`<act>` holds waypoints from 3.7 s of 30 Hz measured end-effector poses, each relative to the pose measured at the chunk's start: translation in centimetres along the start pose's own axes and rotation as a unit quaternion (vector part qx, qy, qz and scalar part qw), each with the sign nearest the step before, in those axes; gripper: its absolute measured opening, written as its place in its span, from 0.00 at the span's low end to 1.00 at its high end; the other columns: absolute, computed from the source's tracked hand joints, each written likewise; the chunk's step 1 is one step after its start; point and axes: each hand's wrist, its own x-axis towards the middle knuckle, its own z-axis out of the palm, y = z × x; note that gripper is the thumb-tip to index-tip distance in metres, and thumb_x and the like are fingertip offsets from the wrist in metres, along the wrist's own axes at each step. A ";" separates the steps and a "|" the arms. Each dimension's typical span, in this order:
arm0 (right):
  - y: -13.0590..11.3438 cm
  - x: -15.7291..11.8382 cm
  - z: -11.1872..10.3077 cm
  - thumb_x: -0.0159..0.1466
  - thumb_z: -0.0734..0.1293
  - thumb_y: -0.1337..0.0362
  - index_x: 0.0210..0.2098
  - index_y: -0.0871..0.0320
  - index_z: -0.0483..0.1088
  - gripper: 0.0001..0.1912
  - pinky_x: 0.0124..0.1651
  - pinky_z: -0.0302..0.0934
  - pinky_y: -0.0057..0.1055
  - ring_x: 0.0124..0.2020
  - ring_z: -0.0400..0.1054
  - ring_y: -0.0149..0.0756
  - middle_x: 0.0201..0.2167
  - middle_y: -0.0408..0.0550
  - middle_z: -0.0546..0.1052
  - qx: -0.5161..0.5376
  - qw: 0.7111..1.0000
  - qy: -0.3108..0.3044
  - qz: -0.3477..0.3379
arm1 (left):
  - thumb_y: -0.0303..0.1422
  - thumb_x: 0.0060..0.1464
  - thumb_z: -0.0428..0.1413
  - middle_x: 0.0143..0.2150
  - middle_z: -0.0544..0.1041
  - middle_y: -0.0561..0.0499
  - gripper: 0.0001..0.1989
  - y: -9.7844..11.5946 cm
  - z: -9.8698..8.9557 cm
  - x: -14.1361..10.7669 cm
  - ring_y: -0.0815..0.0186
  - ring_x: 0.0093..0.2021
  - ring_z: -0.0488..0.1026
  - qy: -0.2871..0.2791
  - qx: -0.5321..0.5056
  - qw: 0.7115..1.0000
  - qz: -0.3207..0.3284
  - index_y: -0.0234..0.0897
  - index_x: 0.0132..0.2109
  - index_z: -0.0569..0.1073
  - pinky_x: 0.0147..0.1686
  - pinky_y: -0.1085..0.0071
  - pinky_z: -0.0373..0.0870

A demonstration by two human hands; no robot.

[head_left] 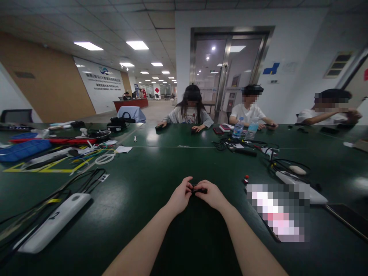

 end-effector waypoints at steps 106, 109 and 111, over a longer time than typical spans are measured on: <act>-1.6 -0.7 -0.6 0.53 0.65 0.58 0.33 0.54 0.72 0.10 0.42 0.60 0.35 0.38 0.68 0.37 0.33 0.44 0.75 0.245 0.968 0.029 0.042 | 0.38 0.54 0.43 0.38 0.72 0.53 0.14 1.5 -0.8 0.1 0.68 0.38 0.68 -0.022 0.036 0.999 0.012 0.40 0.44 0.68 0.38 0.72 0.64; -1.5 -0.7 -0.5 0.53 0.65 0.58 0.33 0.55 0.73 0.11 0.41 0.59 0.35 0.37 0.68 0.37 0.33 0.44 0.75 0.238 0.969 0.037 0.047 | 0.38 0.54 0.43 0.40 0.72 0.52 0.15 1.3 -0.7 0.2 0.68 0.39 0.68 -0.024 0.033 0.999 0.005 0.40 0.45 0.67 0.39 0.72 0.64; -1.6 -0.7 -0.5 0.53 0.64 0.58 0.33 0.56 0.72 0.11 0.41 0.59 0.35 0.37 0.67 0.37 0.33 0.44 0.75 0.233 0.970 0.041 0.051 | 0.38 0.53 0.44 0.43 0.71 0.52 0.15 1.3 -0.7 0.2 0.68 0.42 0.67 -0.032 0.031 0.999 0.001 0.40 0.46 0.67 0.41 0.72 0.63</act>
